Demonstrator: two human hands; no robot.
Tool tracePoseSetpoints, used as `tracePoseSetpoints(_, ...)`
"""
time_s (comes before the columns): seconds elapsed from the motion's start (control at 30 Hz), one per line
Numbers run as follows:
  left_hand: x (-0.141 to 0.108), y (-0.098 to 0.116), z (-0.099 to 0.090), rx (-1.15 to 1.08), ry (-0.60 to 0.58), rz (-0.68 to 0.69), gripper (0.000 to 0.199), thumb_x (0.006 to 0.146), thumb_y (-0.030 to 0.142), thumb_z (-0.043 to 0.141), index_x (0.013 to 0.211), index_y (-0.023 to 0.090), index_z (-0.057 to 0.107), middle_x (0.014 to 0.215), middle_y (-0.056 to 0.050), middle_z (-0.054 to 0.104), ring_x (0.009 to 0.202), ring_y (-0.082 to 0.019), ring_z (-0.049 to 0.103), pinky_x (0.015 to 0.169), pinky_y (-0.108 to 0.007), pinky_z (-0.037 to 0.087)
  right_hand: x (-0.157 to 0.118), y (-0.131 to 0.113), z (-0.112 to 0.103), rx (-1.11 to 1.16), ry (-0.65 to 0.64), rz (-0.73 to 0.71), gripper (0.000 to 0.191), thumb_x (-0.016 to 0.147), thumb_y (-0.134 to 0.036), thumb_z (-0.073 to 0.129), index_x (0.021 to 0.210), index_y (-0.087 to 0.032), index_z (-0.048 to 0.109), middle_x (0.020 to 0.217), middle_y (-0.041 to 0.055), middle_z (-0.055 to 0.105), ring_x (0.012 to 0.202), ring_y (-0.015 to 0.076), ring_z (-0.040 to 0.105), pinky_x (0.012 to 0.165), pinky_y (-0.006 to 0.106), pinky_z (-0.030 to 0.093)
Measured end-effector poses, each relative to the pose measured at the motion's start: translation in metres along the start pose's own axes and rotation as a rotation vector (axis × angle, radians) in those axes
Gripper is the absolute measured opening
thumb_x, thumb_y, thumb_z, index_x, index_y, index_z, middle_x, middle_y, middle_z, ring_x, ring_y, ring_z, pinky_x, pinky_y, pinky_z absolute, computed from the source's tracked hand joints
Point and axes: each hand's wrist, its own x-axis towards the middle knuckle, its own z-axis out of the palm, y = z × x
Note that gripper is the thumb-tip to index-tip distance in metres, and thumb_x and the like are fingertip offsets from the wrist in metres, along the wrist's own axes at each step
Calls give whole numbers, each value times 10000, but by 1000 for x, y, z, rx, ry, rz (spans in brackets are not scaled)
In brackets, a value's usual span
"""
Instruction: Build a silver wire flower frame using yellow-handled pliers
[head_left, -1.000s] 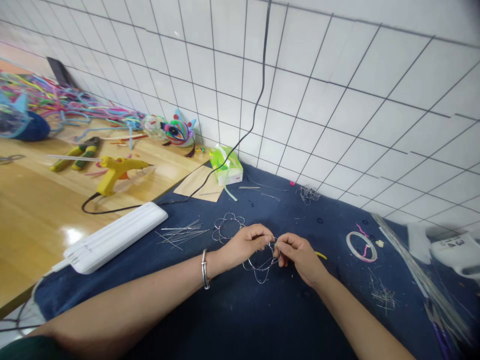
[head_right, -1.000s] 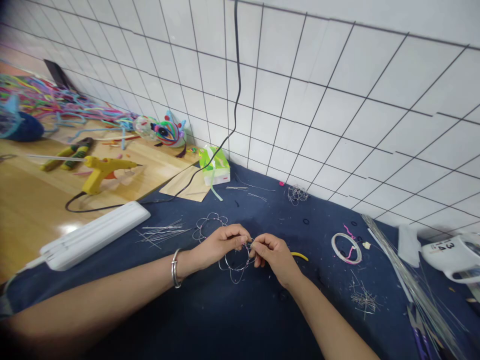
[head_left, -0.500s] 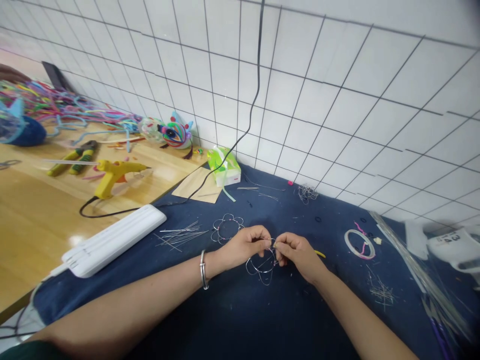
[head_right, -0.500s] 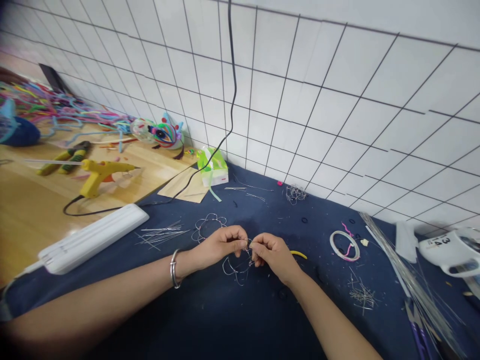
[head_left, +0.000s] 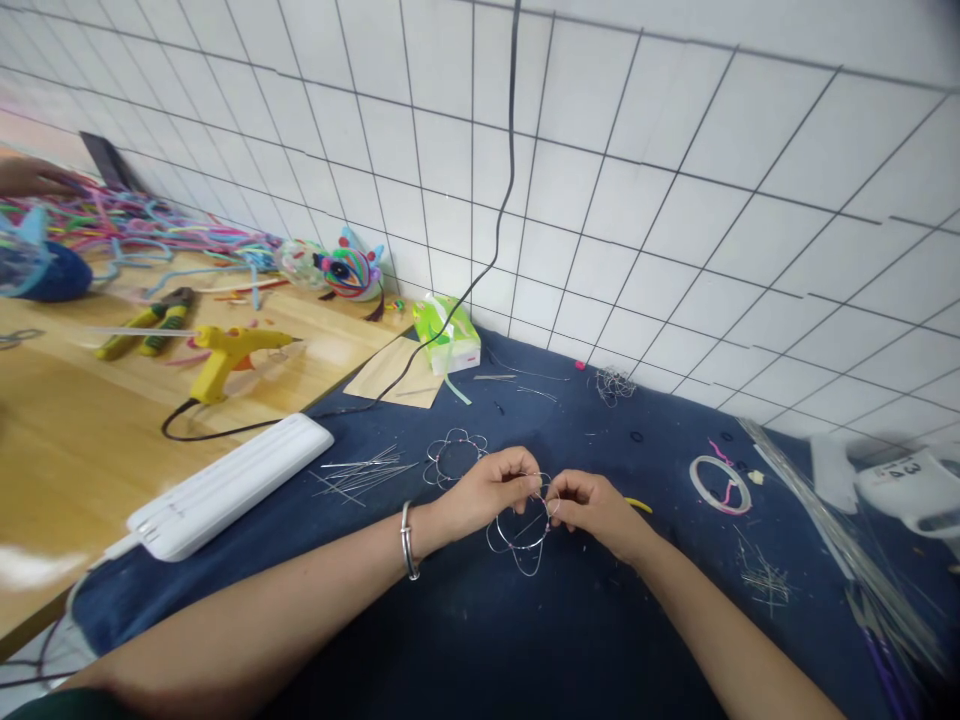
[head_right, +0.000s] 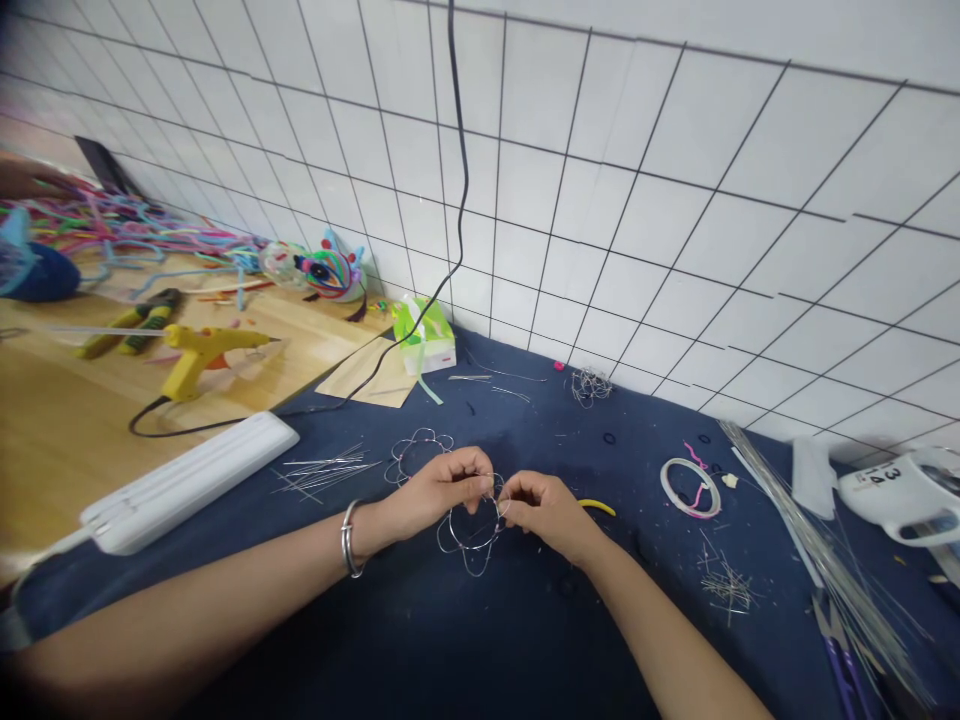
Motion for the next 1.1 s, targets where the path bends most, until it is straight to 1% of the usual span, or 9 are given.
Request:
tracePoseSetpoints(0.23, -2, 3, 0, 46, -1, -11, 141, 842, 278, 483, 819, 143, 520, 596, 38, 490, 521, -69, 458, 550, -207, 370, -1, -3, -4, -110, -37, -14, 114, 748, -273, 568, 790, -195, 639, 670, -24, 551, 601, 96, 460, 571, 226, 355)
tracePoseSetpoints(0.37, -1, 3, 0, 42, -4, -8, 127, 834, 263, 488, 814, 142, 521, 624, 37, 485, 519, -63, 451, 540, -203, 369, -2, -7, -5, -117, 30, -55, 144, 749, -264, 565, 851, -201, 645, 745, -12, 575, 656, 109, 476, 614, 236, 365)
tracePoseSetpoints(0.43, -1, 4, 0, 36, -15, -11, 124, 830, 261, 494, 809, 141, 520, 633, 38, 480, 518, -60, 447, 534, -200, 369, -2, -8, -5, -138, 74, -88, 129, 749, -267, 568, 819, -197, 651, 761, -7, 579, 680, 114, 482, 634, 239, 369)
tracePoseSetpoints(0.5, -1, 5, 1, 30, -29, -18, 124, 828, 263, 497, 805, 143, 518, 643, 37, 479, 522, -60, 448, 529, -199, 372, -2, -9, -5, -153, 95, -95, 117, 746, -278, 574, 772, -193, 651, 722, -10, 564, 659, 110, 474, 615, 234, 369)
tracePoseSetpoints(0.63, -1, 5, 1, 20, -49, -27, 125, 830, 265, 494, 803, 144, 513, 670, 30, 499, 528, -58, 451, 526, -196, 377, -2, -7, -6, -79, 85, -47, 136, 755, -306, 571, 770, -189, 637, 630, -23, 521, 559, 90, 446, 522, 213, 368)
tracePoseSetpoints(0.7, -1, 5, 1, 19, -60, -31, 125, 829, 264, 494, 806, 143, 514, 673, 26, 508, 526, -57, 452, 520, -193, 375, -2, -5, -6, -39, 97, -34, 146, 757, -315, 569, 782, -185, 632, 615, -22, 522, 542, 90, 463, 512, 216, 393)
tracePoseSetpoints(0.87, 1, -1, 1, 30, -52, -35, 114, 809, 255, 521, 817, 141, 521, 674, 21, 518, 515, -57, 456, 499, -189, 374, 1, -1, -4, 19, 128, -20, 165, 744, -325, 587, 792, -174, 633, 598, -13, 568, 547, 109, 536, 559, 252, 460)
tracePoseSetpoints(1.03, 2, -6, 1, 11, -27, -25, 101, 804, 241, 526, 813, 141, 514, 658, 30, 513, 517, -58, 469, 508, -190, 383, 4, 2, 3, 117, 175, -45, 193, 740, -344, 594, 816, -171, 634, 644, 1, 611, 590, 125, 571, 601, 275, 474)
tracePoseSetpoints(1.1, 2, -5, 1, 15, -29, -21, 91, 803, 232, 526, 802, 143, 509, 646, 35, 506, 511, -56, 469, 505, -189, 379, 5, 3, 4, 117, 198, -61, 198, 745, -354, 588, 820, -178, 639, 652, -1, 609, 607, 128, 565, 615, 279, 467)
